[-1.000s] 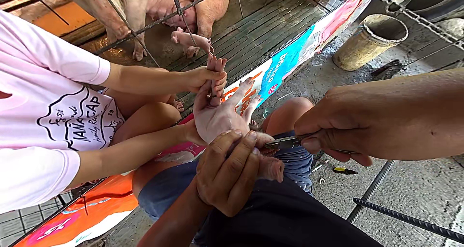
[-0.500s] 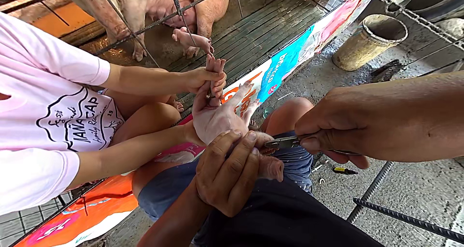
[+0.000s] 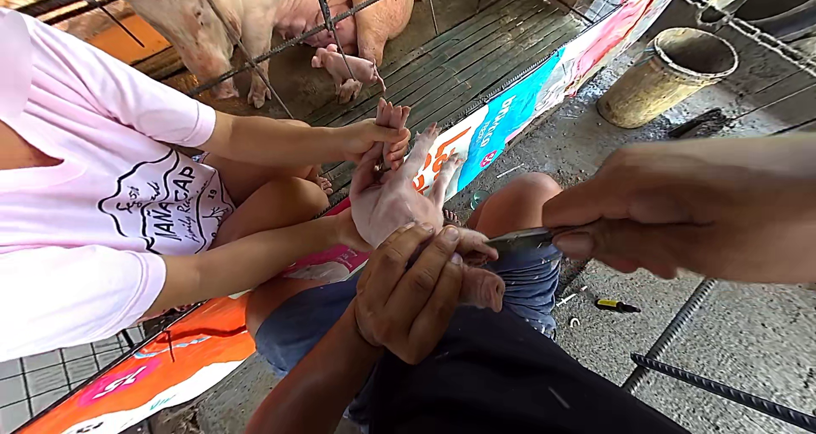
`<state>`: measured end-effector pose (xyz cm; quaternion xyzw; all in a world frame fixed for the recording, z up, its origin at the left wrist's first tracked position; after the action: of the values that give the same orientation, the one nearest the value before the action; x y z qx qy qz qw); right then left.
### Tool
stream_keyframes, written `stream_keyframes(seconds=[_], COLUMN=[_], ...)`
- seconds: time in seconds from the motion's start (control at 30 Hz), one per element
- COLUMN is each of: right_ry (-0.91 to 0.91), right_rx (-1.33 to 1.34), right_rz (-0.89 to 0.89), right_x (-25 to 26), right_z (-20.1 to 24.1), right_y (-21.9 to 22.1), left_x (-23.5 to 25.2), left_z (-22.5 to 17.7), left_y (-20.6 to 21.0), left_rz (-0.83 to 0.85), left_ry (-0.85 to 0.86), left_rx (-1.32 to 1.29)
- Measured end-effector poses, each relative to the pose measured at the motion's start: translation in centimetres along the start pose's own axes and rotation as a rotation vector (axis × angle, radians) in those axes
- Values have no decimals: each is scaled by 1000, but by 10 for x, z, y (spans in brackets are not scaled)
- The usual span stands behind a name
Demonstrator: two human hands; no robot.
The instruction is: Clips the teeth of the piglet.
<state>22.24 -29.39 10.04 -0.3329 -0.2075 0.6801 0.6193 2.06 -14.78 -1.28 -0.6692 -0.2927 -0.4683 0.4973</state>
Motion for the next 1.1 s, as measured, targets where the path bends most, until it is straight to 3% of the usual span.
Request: stream_keyframes(seconds=[0.07,0.17,0.2,0.3,0.37,0.5,0.6,0.73,0.83,0.9,1.1], right_ry=[-30,114,65,-389,-600,-712,-709,-833,-742,-766,-828], right_rx=[36,92,67,-283,-472,-682,-592,-300,69,177,273], right_rz=[-37,-119,-173,-343,-362,-256,-391,-79,160,283,432], right_x=[-7,-15,-12,17,44,97,125,169,200,220,251], right_z=[6,25,25,5,1,9,16,7,-4,-8,-7], right_y=[-12,-27,-30,-40,-50,-66,-51,-65,-48,-37,-24], left_x=[0,5,8,23,33,31,22,13,7,8,15], left_z=[1,12,21,56,80,118,136,149,152,153,155], left_y=[-4,-18,-23,-35,-38,-45,-49,-50,-53,-54,-49], left_rz=[-11,7,3,-41,-4,93,51,4,-26,-40,-44], left_ry=[-23,-150,-192,-275,-311,-400,-476,-515,-550,-526,-536], left_rx=[-27,-109,-148,-370,-497,-614,-746,-858,-855,-869,-910])
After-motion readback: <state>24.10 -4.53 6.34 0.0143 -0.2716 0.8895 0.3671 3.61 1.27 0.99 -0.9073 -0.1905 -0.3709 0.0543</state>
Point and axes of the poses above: each hand's wrist, its own x-axis towards the middle knuckle, its own y-axis out of the palm, z = x × y, the point moved 3 cm from there along x, towards the middle knuckle, and after that the axes turned 4 degrees about -z, right-handed, at the moved point
